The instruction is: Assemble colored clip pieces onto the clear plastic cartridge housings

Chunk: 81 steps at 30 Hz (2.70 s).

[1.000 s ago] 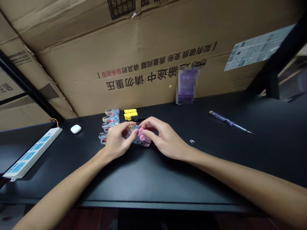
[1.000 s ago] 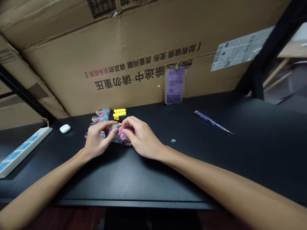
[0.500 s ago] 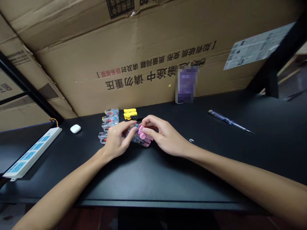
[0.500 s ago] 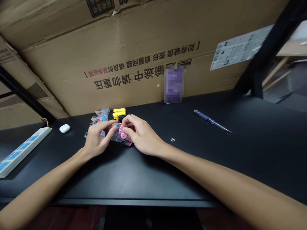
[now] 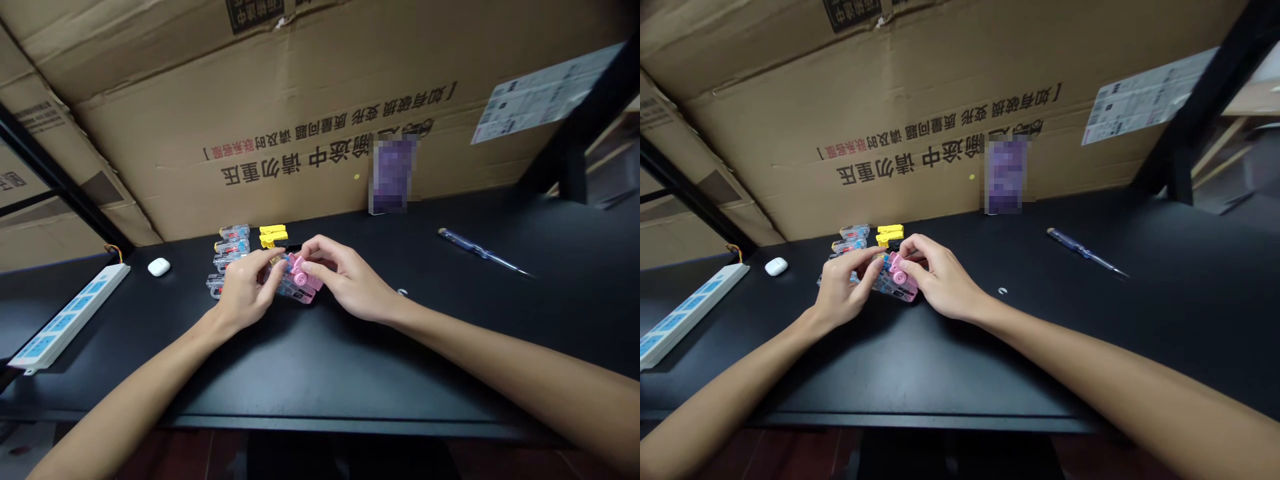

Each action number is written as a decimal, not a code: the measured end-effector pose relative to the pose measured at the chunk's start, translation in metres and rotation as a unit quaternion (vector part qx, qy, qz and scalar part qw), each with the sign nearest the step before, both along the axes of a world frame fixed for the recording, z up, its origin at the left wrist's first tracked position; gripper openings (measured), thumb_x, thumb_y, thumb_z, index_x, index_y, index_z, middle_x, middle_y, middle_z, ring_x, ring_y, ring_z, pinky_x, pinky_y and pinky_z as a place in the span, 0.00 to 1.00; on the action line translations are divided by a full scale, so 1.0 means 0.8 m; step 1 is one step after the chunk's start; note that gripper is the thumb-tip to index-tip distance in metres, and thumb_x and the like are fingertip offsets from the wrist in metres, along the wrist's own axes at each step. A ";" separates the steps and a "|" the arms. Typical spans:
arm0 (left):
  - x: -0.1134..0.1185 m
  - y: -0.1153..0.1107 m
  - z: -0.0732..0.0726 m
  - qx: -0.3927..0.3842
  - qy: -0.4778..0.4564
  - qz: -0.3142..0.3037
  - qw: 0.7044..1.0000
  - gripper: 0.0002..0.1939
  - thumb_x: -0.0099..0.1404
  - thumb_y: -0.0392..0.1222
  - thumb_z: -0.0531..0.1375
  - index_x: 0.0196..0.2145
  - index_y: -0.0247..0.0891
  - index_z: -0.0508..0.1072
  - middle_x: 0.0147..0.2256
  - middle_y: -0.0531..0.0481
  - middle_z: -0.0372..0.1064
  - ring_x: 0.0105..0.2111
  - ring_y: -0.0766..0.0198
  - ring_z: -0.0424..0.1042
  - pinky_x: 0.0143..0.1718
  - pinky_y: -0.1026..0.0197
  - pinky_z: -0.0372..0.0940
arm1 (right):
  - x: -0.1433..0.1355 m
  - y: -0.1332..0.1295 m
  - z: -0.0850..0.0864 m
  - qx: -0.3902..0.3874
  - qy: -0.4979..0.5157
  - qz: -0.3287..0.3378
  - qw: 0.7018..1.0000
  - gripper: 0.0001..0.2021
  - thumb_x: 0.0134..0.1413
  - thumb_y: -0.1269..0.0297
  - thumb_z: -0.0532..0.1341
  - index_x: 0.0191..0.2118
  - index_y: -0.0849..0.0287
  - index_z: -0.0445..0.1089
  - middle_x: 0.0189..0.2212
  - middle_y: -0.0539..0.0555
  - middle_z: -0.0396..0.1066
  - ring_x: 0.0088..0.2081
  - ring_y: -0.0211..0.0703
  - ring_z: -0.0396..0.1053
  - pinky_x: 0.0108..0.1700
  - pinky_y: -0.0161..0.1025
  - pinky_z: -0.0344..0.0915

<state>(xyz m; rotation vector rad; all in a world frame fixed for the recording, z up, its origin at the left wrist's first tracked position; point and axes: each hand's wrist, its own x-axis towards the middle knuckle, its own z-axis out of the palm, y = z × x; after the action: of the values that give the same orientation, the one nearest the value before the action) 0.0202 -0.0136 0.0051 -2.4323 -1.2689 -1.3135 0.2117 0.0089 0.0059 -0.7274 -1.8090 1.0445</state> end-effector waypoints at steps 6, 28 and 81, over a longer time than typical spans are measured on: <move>-0.006 0.002 -0.003 0.038 0.028 -0.012 0.999 0.13 0.72 0.41 0.54 0.45 0.33 0.76 0.31 0.47 0.76 0.26 0.66 0.70 0.31 0.63 0.66 | 0.010 0.021 -0.003 -0.033 0.037 -0.003 0.999 0.07 0.53 0.60 0.62 0.32 0.56 0.65 0.29 0.49 0.70 0.32 0.42 0.69 0.36 0.40 0.67; -0.026 0.023 0.012 -0.271 -0.364 -0.085 0.887 0.21 0.62 0.60 0.62 0.34 0.37 0.71 0.30 0.52 0.72 0.25 0.67 0.70 0.28 0.65 0.66 | 0.033 0.042 -0.003 0.042 -0.053 -0.102 0.993 0.08 0.53 0.60 0.62 0.29 0.58 0.70 0.35 0.53 0.65 0.37 0.44 0.63 0.41 0.43 0.61; -0.009 0.007 0.028 -0.190 0.113 -0.079 0.972 0.15 0.71 0.45 0.55 0.47 0.36 0.77 0.36 0.45 0.77 0.36 0.59 0.73 0.41 0.56 0.66 | -0.001 0.012 -0.025 -0.260 0.177 0.088 0.945 0.11 0.58 0.56 0.62 0.39 0.52 0.59 0.35 0.48 0.70 0.36 0.41 0.72 0.37 0.42 0.71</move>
<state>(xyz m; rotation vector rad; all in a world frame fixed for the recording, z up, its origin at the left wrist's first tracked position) 0.0131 -0.0079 0.0276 -2.8941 -1.3951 -0.8453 0.2112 0.0188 -0.0139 -0.6346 -1.3104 1.6912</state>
